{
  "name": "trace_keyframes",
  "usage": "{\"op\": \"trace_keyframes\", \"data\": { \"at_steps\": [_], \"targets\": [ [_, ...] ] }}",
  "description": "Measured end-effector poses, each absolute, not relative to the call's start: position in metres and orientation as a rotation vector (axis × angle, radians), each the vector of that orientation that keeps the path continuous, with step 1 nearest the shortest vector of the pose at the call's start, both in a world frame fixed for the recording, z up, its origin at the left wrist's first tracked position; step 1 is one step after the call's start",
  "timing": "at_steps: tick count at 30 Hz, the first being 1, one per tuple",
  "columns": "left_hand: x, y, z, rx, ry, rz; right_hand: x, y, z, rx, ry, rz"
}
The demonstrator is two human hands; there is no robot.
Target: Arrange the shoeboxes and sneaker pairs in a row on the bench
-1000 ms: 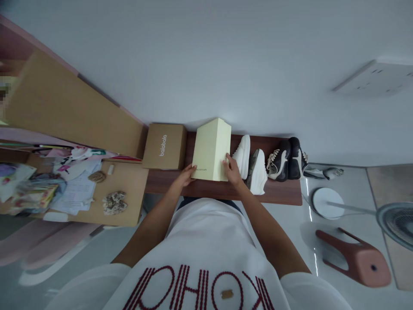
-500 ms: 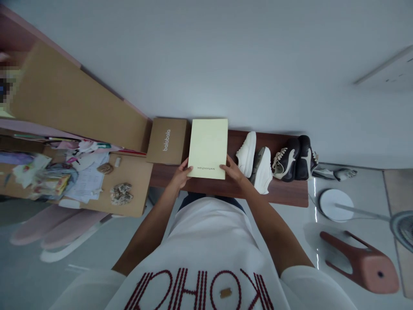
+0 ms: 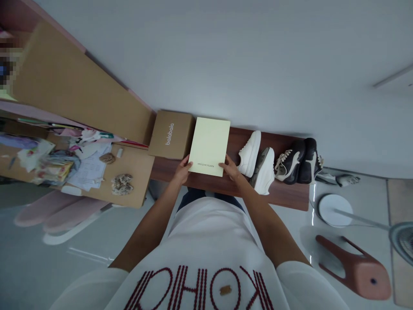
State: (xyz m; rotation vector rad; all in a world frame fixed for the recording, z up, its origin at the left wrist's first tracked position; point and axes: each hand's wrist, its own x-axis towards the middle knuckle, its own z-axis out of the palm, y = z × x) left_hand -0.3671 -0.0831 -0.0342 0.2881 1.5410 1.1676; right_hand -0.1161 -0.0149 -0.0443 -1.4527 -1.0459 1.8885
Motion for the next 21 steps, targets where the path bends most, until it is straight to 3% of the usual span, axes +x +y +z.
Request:
{"op": "trace_keyframes", "data": {
  "at_steps": [14, 21],
  "targets": [
    [-0.357, -0.074, -0.049, 0.482, 1.718, 1.224, -0.129, 0.001, -0.035, -1.547, -1.123, 1.901],
    [-0.343, -0.089, -0.026, 0.728, 2.128, 1.103, -0.112, -0.001, -0.031, -1.58, -1.241, 1.689]
  ]
}}
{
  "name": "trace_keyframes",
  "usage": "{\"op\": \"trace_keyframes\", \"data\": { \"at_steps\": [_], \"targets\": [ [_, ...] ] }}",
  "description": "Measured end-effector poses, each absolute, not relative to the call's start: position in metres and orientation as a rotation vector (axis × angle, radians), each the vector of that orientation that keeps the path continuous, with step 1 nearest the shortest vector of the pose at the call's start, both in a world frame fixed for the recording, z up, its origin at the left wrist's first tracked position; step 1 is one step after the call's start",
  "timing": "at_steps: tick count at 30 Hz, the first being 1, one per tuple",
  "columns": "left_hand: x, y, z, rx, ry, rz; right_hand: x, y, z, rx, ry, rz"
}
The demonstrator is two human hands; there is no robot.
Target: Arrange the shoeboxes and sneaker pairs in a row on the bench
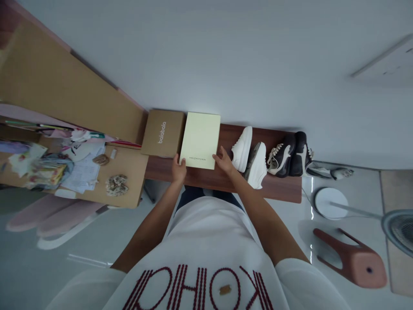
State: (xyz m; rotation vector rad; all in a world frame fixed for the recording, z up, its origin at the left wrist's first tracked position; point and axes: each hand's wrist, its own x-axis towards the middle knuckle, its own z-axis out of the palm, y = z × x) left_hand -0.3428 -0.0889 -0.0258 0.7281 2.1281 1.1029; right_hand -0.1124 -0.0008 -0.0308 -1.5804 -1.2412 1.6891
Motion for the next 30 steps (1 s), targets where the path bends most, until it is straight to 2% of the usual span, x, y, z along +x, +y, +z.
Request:
{"op": "trace_keyframes", "data": {
  "at_steps": [3, 8, 13, 18, 23, 30],
  "targets": [
    [-0.32, -0.1, -0.013, 1.041, 2.144, 1.166, -0.078, -0.017, -0.026, -1.578, -1.157, 1.628],
    [-0.256, -0.091, 0.0, 1.381, 1.816, 1.144, 0.003, -0.04, -0.018, -1.598, -1.073, 1.398],
    [-0.197, -0.063, -0.007, 1.287, 1.575, 0.972, 0.063, -0.055, -0.016, -1.678, -1.044, 1.283],
    [-0.163, -0.032, -0.03, 1.039, 1.63, 0.721, 0.097, -0.077, -0.031, -1.956, -1.103, 1.123],
    [-0.149, -0.013, -0.047, 0.909, 1.615, 0.52, 0.106, -0.096, -0.047, -2.146, -1.303, 1.379],
    [-0.146, -0.008, -0.049, 0.906, 1.545, 0.538, 0.093, -0.101, -0.046, -1.961, -1.31, 1.561]
  ]
}}
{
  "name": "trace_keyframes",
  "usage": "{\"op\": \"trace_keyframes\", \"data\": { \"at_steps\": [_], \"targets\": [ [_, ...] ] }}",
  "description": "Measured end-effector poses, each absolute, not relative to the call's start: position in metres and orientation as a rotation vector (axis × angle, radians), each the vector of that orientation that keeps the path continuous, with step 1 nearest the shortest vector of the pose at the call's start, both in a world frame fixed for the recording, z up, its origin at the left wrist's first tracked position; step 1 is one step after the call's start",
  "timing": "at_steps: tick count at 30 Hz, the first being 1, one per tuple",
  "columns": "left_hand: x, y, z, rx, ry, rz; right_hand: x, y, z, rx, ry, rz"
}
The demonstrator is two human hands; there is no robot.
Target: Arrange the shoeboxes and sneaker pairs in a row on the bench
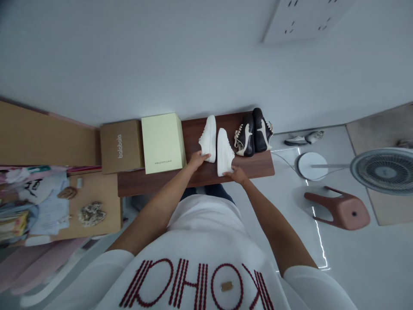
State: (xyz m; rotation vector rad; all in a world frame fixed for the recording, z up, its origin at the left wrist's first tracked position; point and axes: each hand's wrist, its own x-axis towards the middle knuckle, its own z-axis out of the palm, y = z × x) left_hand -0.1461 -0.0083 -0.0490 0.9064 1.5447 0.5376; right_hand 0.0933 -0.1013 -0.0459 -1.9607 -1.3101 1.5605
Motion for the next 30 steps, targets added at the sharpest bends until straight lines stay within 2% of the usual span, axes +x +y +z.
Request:
{"op": "trace_keyframes", "data": {
  "at_steps": [6, 12, 17, 30],
  "targets": [
    [-0.147, -0.006, -0.029, 1.196, 1.56, 0.533, 0.084, -0.084, -0.029, -1.906, -1.561, 1.395],
    [-0.151, -0.014, -0.001, 1.57, 1.709, 0.285, 0.07, -0.054, 0.003, -2.067, -2.22, 0.941],
    [-0.149, -0.023, 0.007, 1.71, 1.748, 0.17, 0.051, -0.034, 0.022, -2.0, -2.578, 0.699],
    [-0.142, -0.022, -0.017, 1.607, 1.778, 0.28, 0.007, -0.015, 0.012, -1.973, -2.653, 0.671]
  ]
}}
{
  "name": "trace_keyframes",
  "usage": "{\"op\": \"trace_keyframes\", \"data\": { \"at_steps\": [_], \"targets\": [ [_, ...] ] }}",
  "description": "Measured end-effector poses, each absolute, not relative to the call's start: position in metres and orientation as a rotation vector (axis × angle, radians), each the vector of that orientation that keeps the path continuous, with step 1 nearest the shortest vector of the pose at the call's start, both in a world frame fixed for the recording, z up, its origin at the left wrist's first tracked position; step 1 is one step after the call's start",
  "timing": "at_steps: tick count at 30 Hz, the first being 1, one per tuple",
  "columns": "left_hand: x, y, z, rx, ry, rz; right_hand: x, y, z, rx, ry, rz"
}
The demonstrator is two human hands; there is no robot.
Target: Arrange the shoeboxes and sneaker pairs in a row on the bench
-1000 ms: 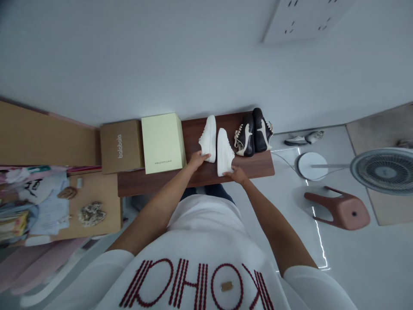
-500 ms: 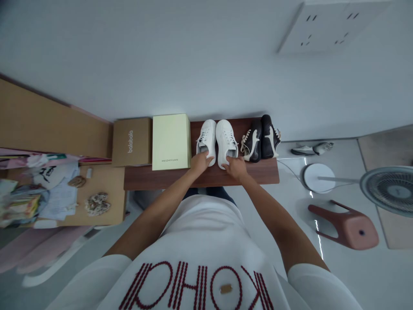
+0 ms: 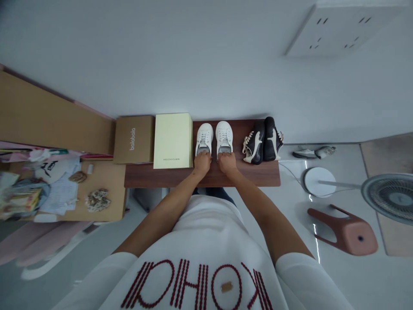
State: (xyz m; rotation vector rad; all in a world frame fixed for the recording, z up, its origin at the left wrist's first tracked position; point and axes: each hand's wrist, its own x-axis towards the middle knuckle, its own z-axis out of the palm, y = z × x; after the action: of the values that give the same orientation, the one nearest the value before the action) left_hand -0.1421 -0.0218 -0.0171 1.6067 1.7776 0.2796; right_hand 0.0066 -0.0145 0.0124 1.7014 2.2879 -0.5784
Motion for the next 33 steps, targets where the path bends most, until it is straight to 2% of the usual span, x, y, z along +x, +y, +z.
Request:
{"op": "trace_keyframes", "data": {
  "at_steps": [6, 18, 22, 29, 33],
  "targets": [
    [-0.143, -0.018, -0.024, 1.515, 1.786, 0.41, -0.001, -0.01, 0.005, 1.734, 2.29, -0.628],
    [-0.149, -0.012, -0.036, 1.456, 1.791, 0.428, -0.012, -0.002, -0.009, 1.792, 2.194, -0.848],
    [-0.148, -0.013, -0.037, 1.477, 1.845, 0.457, -0.013, -0.003, -0.006, 1.78, 2.197, -0.756],
    [-0.147, -0.016, -0.017, 1.858, 1.981, 0.087, -0.007, -0.003, 0.008, 1.713, 2.271, -0.551],
    [-0.141, -0.018, -0.004, 1.961, 1.978, 0.153, 0.008, -0.007, 0.013, 1.834, 2.332, -0.508]
  ]
}}
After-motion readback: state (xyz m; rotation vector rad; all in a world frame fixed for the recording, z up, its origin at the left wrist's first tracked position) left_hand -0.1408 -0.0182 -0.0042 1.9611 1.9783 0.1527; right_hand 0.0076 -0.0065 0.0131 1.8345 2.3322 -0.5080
